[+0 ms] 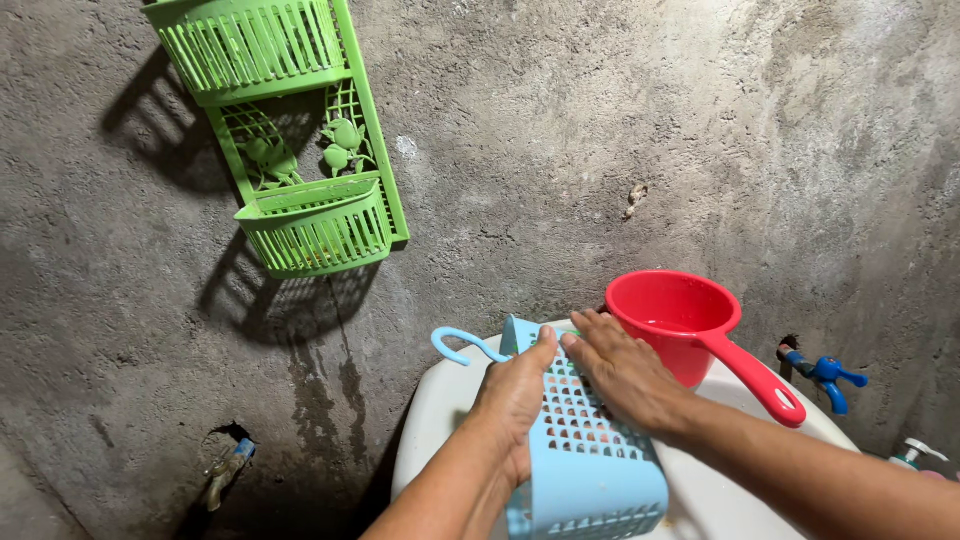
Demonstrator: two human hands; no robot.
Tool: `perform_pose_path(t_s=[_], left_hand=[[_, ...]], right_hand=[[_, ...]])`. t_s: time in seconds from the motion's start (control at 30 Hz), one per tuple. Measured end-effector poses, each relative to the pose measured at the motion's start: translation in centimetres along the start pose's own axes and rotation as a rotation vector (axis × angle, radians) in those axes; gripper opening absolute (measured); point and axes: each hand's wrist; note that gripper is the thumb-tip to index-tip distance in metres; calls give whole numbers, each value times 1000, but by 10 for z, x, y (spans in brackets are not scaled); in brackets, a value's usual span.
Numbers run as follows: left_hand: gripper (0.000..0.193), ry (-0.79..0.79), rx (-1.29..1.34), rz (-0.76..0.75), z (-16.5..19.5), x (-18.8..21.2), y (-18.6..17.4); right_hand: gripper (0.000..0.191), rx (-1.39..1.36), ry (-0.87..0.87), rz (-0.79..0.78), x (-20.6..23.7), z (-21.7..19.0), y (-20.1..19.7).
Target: The person scrubs a blue perforated plastic basket with a green brush over a bathroom sink, turning it to clean different sides. They then rinse the basket by pouring water over it with a red plastic scoop and set it in the sink.
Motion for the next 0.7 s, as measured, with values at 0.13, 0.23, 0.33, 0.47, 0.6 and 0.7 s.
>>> perform_pose_path(t_s=[0.13,0.23,0.33,0.47,0.6,0.7], left_hand=[[45,81,-55,93,6,0,0],[48,97,-40,162,13,-3,-4],[55,84,20,180,17,-7,-11],[43,89,160,173,15,-15,-7],[23,184,254,381,17,-18,3],[25,247,275,431,17,-16,11]], right_hand=[[72,85,-273,111,19,-22,8],[71,49,-363,118,47,-36,9],[66,-17,-418,99,71,-42,4],[58,0,-395,193,80,-37,-2],[55,-416,11,156,67,-23,-5],[54,-369,51,237,65,-18,0]])
Point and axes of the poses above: each hand's wrist, its own x-axis away from the middle knuckle, its own y-axis out of the palm, z = x × y, and after that the axes turned 13 degrees about x, right-handed
